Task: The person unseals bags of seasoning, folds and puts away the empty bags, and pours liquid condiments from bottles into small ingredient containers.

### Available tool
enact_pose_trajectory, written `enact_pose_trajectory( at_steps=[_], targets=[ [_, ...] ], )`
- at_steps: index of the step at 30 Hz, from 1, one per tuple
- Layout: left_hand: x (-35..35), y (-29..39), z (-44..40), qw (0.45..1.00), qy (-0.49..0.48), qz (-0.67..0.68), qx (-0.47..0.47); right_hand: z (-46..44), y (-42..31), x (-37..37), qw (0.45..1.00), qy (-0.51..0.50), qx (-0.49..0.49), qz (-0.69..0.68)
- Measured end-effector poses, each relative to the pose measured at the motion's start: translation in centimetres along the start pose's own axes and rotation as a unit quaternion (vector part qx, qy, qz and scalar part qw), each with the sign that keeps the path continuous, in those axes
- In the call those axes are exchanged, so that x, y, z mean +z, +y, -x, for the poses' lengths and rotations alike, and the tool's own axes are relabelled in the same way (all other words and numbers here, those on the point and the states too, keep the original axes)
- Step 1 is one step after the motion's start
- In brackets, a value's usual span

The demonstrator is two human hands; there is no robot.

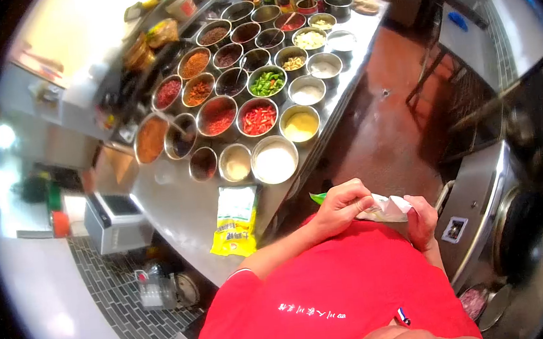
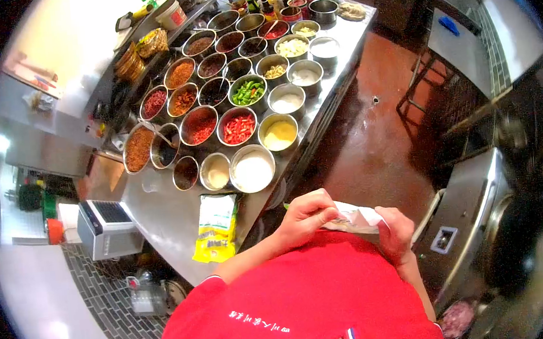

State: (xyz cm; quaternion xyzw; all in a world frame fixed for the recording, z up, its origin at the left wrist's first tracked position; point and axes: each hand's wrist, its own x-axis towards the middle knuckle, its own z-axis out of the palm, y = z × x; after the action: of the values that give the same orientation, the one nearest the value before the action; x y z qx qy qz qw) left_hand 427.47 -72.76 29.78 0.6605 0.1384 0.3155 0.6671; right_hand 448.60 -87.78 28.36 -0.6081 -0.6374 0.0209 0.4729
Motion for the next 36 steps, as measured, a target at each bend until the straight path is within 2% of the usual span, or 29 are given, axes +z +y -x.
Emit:
enact_pose_trajectory(
  at_steps=[8, 11, 16, 17, 19, 20, 21, 23, 26, 29, 32, 35, 36],
  targets=[
    [-6.4, -2.6, -7.9, 0.995, 0.045, 0.087, 0.004, -12.7, 3.4, 1.5, 0.999, -0.047, -0.001, 0.007],
    [-7.3, -3.5, -9.3, 0.994, 0.056, 0.091, 0.004, -14.8, 4.5, 2.0, 0.998, -0.042, -0.025, 0.047],
    [-9.1, -4.8, -11.3, 0.993, 0.064, 0.089, -0.034, -17.4, 6.1, 3.0, 0.997, -0.072, -0.012, 0.019],
    [-9.8, -5.3, -11.6, 0.989, 0.048, 0.119, -0.071, -18.1, 6.6, 3.2, 0.997, -0.079, -0.013, 0.008],
    [-10.5, -7.3, -12.9, 0.982, 0.064, 0.168, -0.060, -19.4, 7.6, 3.7, 0.995, -0.100, -0.014, 0.003],
    [-11.0, -7.7, -13.9, 0.988, 0.105, 0.104, -0.040, -19.9, 8.1, 3.8, 0.994, -0.110, -0.015, -0.001],
    [-11.7, -9.7, -14.5, 0.970, 0.133, 0.189, -0.074, -20.3, 8.6, 3.9, 0.993, -0.120, -0.019, -0.010],
    [-13.8, -11.6, -16.9, 0.897, 0.282, 0.306, -0.153, -21.5, 9.9, 4.1, 0.990, -0.134, -0.033, -0.029],
    [-17.8, -17.1, -20.2, 0.863, 0.388, 0.253, -0.201, -23.3, 11.6, 3.5, 0.988, -0.142, -0.044, -0.031],
    [-20.1, -17.7, -24.2, 0.811, 0.482, 0.211, -0.257, -24.4, 13.5, 2.5, 0.987, -0.146, -0.051, -0.033],
    [-23.2, -22.4, -26.2, 0.834, 0.458, 0.183, -0.249, -25.4, 15.6, 1.7, 0.989, -0.140, -0.043, -0.034],
    [-24.3, -22.9, -28.0, 0.859, 0.454, 0.052, -0.231, -26.0, 17.3, 0.7, 0.989, -0.140, -0.028, -0.034],
    [-23.6, -20.7, -29.0, 0.859, 0.454, -0.040, -0.231, -26.3, 17.9, 0.5, 0.989, -0.141, -0.023, -0.033]
  ],
)
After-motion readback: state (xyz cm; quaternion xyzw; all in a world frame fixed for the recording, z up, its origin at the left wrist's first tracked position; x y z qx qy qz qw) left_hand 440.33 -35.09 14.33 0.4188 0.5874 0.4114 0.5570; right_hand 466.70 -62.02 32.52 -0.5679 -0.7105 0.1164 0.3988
